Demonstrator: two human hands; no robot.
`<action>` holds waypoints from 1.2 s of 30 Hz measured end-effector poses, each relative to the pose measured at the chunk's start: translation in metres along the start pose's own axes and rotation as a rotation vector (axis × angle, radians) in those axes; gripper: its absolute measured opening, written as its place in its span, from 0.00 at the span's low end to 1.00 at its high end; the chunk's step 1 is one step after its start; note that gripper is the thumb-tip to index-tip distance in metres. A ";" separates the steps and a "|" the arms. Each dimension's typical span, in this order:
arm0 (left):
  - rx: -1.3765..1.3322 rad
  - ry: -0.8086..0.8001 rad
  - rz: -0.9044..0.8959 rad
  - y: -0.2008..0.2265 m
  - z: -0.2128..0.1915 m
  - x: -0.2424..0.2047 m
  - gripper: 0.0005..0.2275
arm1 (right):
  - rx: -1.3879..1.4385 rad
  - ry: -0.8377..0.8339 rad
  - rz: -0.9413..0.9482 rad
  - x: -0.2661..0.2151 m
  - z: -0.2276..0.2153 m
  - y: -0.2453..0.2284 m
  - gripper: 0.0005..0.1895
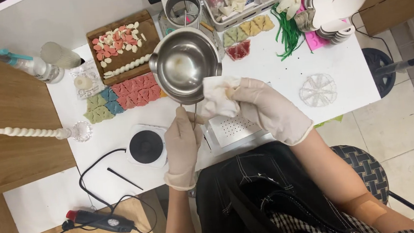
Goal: Cleaning a small metal pot with a tissue after pouring out wax or resin.
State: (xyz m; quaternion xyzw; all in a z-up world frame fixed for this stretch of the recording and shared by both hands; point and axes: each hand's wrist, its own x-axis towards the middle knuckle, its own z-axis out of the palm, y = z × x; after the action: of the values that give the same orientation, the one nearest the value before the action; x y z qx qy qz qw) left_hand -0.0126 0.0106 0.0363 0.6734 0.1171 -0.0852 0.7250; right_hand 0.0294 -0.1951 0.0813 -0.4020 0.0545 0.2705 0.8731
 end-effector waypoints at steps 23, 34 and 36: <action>0.068 -0.446 -0.491 -0.075 -0.033 -0.030 0.26 | -1.371 0.290 -0.578 -0.051 -0.045 0.032 0.15; -0.020 -0.476 -0.548 -0.098 -0.016 -0.033 0.27 | -1.700 0.402 -0.425 0.015 -0.056 0.114 0.11; -0.014 -0.462 -0.557 -0.109 -0.011 -0.037 0.28 | -1.565 0.417 -0.292 0.019 -0.040 0.119 0.12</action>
State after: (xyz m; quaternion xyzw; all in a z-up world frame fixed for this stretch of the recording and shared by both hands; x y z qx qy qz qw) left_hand -0.0795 0.0122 -0.0582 0.5737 0.1299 -0.4285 0.6858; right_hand -0.0113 -0.1536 -0.0314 -0.9393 -0.0418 0.0337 0.3388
